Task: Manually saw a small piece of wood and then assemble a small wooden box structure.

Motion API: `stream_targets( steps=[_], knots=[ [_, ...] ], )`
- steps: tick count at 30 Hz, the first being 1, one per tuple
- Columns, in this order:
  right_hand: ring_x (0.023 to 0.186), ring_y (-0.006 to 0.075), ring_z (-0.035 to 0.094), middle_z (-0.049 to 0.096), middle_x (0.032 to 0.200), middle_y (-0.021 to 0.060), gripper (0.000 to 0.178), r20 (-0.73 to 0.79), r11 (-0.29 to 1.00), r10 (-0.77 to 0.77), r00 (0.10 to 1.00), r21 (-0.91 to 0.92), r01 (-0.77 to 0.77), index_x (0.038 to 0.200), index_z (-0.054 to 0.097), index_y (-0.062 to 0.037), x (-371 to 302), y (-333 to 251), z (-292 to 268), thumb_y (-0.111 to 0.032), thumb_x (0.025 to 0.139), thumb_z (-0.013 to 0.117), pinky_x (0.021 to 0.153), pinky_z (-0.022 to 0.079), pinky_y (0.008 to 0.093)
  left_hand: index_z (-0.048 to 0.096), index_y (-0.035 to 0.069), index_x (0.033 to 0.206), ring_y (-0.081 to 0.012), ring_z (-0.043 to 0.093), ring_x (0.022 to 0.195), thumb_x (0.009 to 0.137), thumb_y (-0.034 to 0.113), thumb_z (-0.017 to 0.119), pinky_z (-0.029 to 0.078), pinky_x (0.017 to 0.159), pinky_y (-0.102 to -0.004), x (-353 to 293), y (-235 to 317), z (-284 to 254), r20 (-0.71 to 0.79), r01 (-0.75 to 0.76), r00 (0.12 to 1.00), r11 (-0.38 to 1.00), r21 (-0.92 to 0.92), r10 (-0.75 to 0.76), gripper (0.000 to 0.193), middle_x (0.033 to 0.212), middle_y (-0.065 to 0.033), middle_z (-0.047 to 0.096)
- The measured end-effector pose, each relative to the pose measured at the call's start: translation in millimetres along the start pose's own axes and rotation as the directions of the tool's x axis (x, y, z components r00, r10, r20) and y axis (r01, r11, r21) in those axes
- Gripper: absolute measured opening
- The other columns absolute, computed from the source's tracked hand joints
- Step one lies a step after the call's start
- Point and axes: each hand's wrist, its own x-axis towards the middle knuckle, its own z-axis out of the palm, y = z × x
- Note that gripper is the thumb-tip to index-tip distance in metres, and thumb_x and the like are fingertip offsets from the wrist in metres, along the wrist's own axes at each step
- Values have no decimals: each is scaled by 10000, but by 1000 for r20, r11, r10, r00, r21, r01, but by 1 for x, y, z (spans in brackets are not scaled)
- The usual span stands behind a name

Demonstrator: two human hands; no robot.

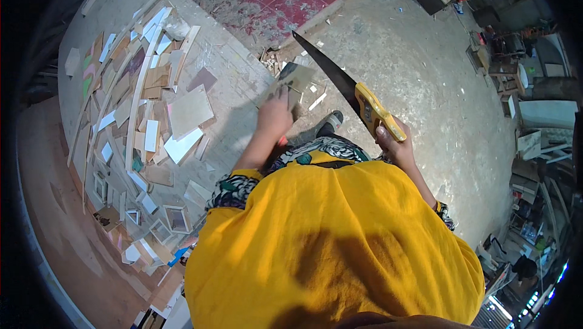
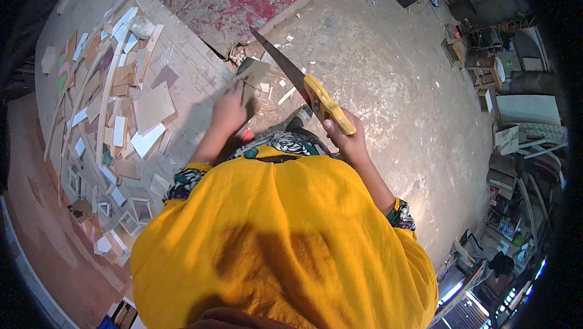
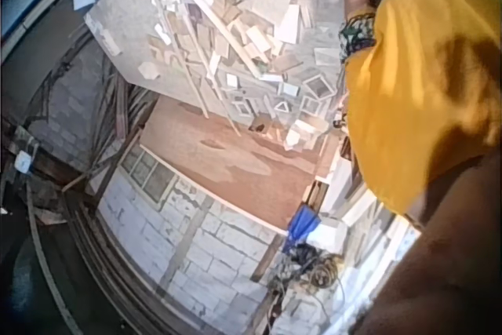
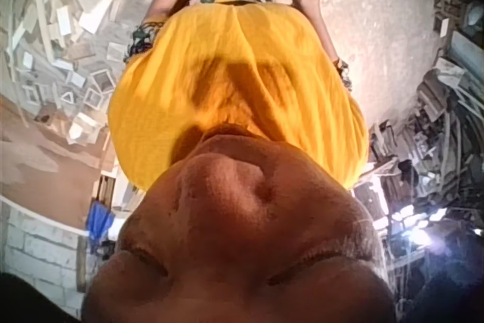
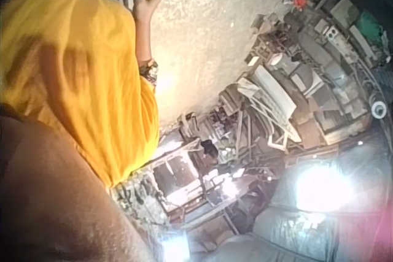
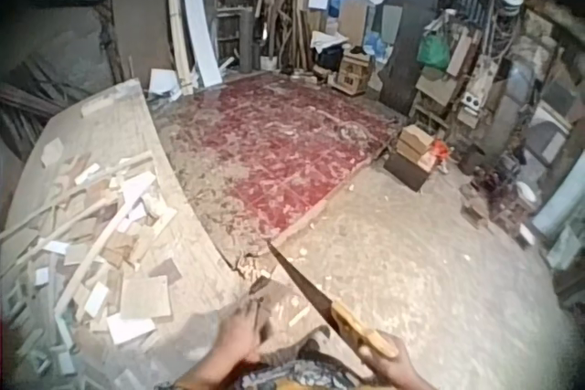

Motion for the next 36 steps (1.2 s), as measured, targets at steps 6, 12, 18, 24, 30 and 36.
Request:
stream_targets(
  steps=[6, 12, 18, 24, 30, 36],
  knots=[
    [563, 88, 487, 515, 670, 2, 326, 6, 1000, -17, 1000, 21, 17, 844, 555, -36, 3, 7, -6, -338, 808, 674, 500, 383, 224, 661, 11, 912, -348, 619, 828, 710, 255, 674, 483, 783, -431, 27, -93, -30, 163, 104, 986, 823, -558, -14, 318, 841, -222, 632],
    [570, 84, 492, 530, 689, 6, 343, 29, 999, 13, 1000, -30, -12, 922, 574, -20, 1, 8, -4, -328, 810, 675, 502, 387, 220, 447, 105, 1315, -356, 370, 1270, 714, 316, 708, 342, 1014, -456, 25, -65, -22, 118, 376, 923, 923, -84, -365, 688, 1361, -143, 425],
    [636, 97, 488, 530, 727, 4, 329, 129, 996, -16, 992, -81, 26, 945, 581, -3, -4, 13, 2, -291, 815, 671, 574, 395, 241, 221, 62, 1431, -316, 79, 1406, 742, 432, 659, 62, 1075, -594, 1, -41, 26, -28, 166, 986, 985, -37, -167, 896, 1511, -147, 142],
    [687, 112, 462, 517, 733, 8, 286, 221, 998, -27, 975, -49, 39, 883, 571, -6, -10, 21, 11, -259, 811, 682, 619, 373, 264, 210, 37, 1429, -304, 62, 1409, 739, 448, 660, 32, 1050, -639, 6, -34, 24, 23, 227, 974, 974, -2, -227, 921, 1520, -125, 124],
    [675, 118, 457, 506, 724, 16, 270, 257, 993, -48, 965, -89, 73, 895, 578, -4, -14, 37, 20, -241, 818, 682, 615, 372, 267, 224, 38, 1429, -276, 52, 1413, 735, 434, 661, -1, 1085, -582, 8, -27, 19, 51, 280, 959, 960, -9, -280, 911, 1522, -108, 123],
    [667, 111, 455, 505, 716, 16, 265, 234, 995, -25, 972, -91, 47, 887, 579, -5, -28, 34, 20, -239, 817, 680, 607, 372, 265, 228, 39, 1428, -285, 62, 1412, 745, 440, 648, 11, 1090, -570, 9, -37, 40, -24, 241, 970, 970, -39, -242, 897, 1520, -113, 130]
  ],
)
